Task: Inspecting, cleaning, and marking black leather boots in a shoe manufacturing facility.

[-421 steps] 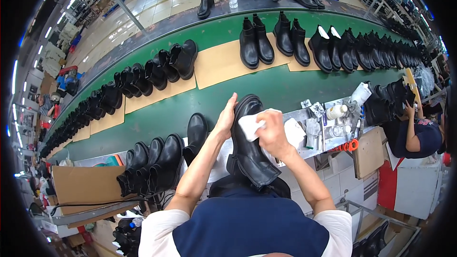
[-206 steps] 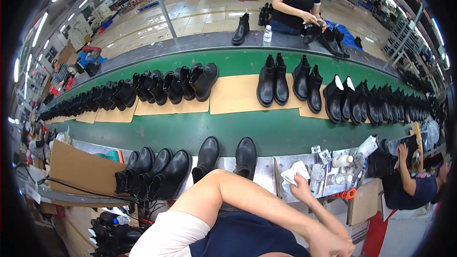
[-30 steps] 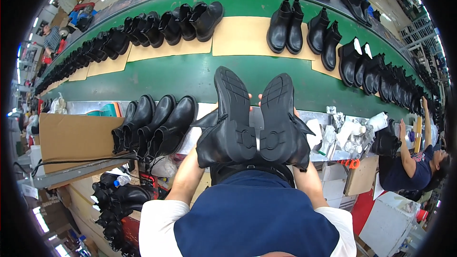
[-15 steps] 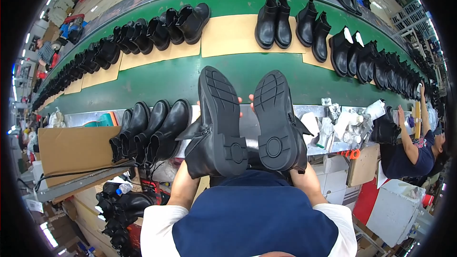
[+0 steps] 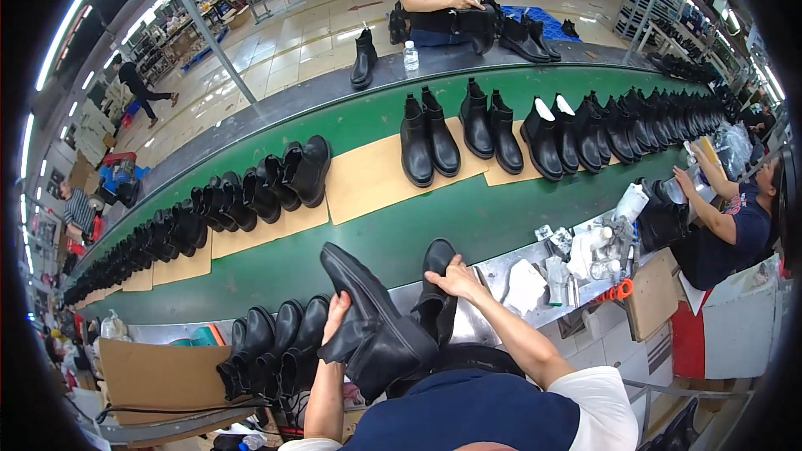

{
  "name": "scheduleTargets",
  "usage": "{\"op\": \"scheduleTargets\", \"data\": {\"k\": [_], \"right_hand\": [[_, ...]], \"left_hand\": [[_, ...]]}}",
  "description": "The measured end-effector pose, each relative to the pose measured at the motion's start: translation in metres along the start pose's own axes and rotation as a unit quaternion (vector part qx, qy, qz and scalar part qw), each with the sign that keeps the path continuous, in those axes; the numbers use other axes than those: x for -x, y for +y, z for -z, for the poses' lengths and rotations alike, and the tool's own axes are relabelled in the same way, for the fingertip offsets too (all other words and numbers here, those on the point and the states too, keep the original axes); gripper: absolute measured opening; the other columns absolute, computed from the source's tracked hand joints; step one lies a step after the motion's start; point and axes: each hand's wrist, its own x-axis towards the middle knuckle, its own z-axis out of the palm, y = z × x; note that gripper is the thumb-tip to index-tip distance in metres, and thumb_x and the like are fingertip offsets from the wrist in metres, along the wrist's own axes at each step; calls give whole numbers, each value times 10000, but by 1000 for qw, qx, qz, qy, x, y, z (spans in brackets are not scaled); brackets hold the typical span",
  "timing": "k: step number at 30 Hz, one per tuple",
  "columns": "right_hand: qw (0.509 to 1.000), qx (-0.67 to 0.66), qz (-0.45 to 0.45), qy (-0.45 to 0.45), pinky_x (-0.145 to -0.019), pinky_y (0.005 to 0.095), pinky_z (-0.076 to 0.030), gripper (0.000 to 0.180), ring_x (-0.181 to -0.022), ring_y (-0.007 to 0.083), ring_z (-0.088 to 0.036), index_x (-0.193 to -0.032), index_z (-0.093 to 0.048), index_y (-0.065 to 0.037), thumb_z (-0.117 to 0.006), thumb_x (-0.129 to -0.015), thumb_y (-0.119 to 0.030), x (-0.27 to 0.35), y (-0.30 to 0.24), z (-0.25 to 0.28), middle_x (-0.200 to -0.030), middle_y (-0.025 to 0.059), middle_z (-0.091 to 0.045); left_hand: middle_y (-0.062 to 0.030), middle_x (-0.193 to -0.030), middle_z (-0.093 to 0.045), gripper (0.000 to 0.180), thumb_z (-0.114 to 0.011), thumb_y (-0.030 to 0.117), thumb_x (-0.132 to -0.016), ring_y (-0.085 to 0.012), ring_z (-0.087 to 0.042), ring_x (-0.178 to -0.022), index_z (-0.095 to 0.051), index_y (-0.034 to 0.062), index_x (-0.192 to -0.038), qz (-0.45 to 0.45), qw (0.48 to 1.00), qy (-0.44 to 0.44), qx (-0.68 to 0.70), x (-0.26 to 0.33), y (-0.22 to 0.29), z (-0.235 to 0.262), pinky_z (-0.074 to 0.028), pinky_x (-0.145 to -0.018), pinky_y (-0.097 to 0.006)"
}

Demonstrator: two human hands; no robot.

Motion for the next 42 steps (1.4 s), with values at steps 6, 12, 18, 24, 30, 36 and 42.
{"op": "scheduleTargets", "data": {"k": [6,12,18,24,30,36,42], "right_hand": [[853,-71,516,44,-1098,389,-131,687,-1367,337,-142,-1398,-189,33,-410,-917,-405,104,-106,14,-1457,216,-189],[837,-376,386,-93,-1050,376,-225,739,-1291,256,-324,-1423,-149,-19,-362,-915,-512,62,-147,57,-1413,169,-325],[837,-220,492,95,-1102,418,-89,795,-1364,342,-143,-1388,-182,62,-269,-900,-559,134,-115,0,-1451,227,-187],[833,-362,411,-83,-1097,361,-101,801,-1369,231,-157,-1424,-154,-20,-145,-900,-625,66,-138,33,-1472,157,-191],[954,-33,228,193,-1074,441,-191,792,-1310,412,-218,-1352,-219,100,-453,-883,-495,18,-86,22,-1395,304,-242],[988,-139,28,-64,-820,400,-441,957,-1021,346,-520,-1179,-382,173,-762,-606,-493,11,8,-21,-1142,290,-472],[987,-86,2,-136,-737,307,-490,585,-792,243,-620,-1057,-554,102,-724,-556,-147,-12,9,13,-909,162,-634]], "left_hand": [[-117,-1270,-448,649,-572,334,-875,-180,-474,-1119,-293,-17,-1344,101,990,-15,-96,20,-2,-23,-412,-923,-275],[-35,-1228,-464,671,-611,220,-868,-89,-451,-1085,-239,17,-1388,70,971,-217,-77,12,10,-61,-403,-896,-247],[-67,-1293,-427,765,-676,297,-813,-122,-436,-1150,-247,13,-1378,7,986,-169,1,22,8,-42,-373,-955,-267],[-62,-1272,-443,749,-656,308,-832,-115,-408,-1166,-242,16,-1383,47,981,-188,-29,16,11,-53,-340,-982,-268],[-115,-1435,-258,849,-653,254,-839,-160,-302,-1264,-97,-24,-1418,-11,984,-111,-140,4,30,-40,-253,-1036,-263],[-308,-1377,-282,1211,-643,701,-581,-403,-416,-1212,-59,74,-1438,156,819,164,-528,-26,-17,70,-360,-996,-415],[-327,-1298,-346,946,-600,581,-721,-459,-401,-1181,-200,64,-1406,164,708,226,-649,-32,-38,84,-370,-971,-440]]}}
